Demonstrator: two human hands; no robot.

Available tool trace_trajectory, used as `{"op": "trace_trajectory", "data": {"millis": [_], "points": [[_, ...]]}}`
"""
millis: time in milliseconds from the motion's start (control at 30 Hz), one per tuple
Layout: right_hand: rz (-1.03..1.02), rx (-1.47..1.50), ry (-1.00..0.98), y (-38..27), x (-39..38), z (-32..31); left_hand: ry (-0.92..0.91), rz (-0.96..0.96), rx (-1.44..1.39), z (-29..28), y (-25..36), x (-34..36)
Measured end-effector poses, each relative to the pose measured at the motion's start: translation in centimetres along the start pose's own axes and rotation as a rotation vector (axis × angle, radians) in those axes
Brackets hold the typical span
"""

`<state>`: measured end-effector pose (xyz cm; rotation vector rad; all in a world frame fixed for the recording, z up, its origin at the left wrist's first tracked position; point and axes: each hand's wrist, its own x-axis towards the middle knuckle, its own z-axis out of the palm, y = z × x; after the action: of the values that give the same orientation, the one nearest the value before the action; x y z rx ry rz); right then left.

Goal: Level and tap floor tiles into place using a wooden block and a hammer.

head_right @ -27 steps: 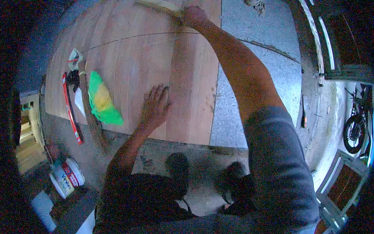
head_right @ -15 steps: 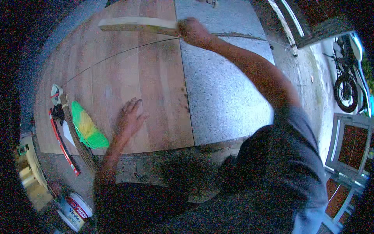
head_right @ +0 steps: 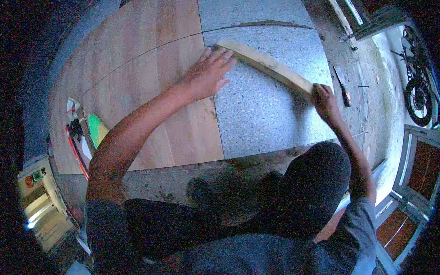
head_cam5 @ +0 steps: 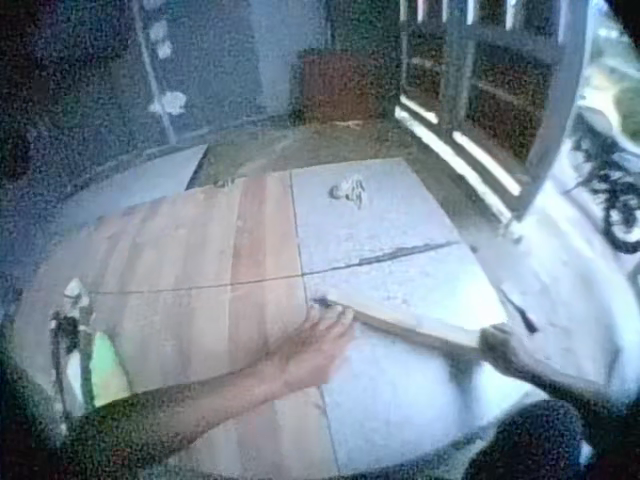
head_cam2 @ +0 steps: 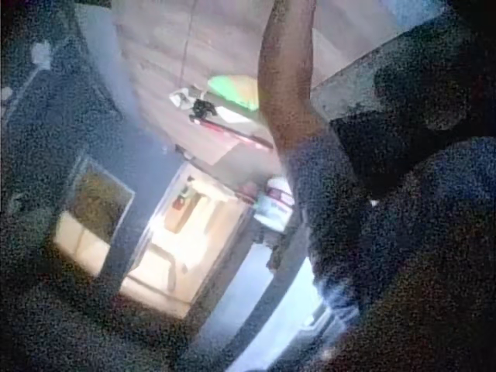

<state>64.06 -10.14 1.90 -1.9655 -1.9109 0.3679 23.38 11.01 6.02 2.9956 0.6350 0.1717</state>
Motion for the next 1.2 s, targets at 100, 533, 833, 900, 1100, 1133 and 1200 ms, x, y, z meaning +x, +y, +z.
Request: {"op": "trace_trajectory", "data": {"millis": [100, 533, 833, 900, 1100, 1133, 1200], "points": [[-0.031, 0.001, -0.078, -3.1, -1.9, 1.6, -0.057, -0.165, -0.080, 0.9, 1.9, 1.9], [0.003, 0.178, -0.511, -21.4, -0.4, 9.8, -0.027, -0.771, -0.554, 5.9, 3.3, -1.2], [-0.095, 0.215, -0.357, -17.4, -0.3, 7.6, -0.048, -0.913, -0.488, 7.2, 4.3, 0.6], [-0.031, 0.179, -0.385, -16.0, -0.4, 7.1, -0.076, -0.914, -0.524, 6.2, 4.5, 0.8], [-0.050, 0.150, -0.345, -13.0, -0.7, 7.0, -0.199, -1.100, -0.819, 3.3, 6.5, 0.4], [-0.076, 0.108, -0.324, -12.9, -0.6, 7.1, -0.160, -1.088, -0.788, 3.1, 6.7, 0.4], [-0.118, 0.048, -0.298, -12.7, -0.2, 7.1, -0.208, -1.020, -0.800, 2.7, 6.3, -0.2]]}}
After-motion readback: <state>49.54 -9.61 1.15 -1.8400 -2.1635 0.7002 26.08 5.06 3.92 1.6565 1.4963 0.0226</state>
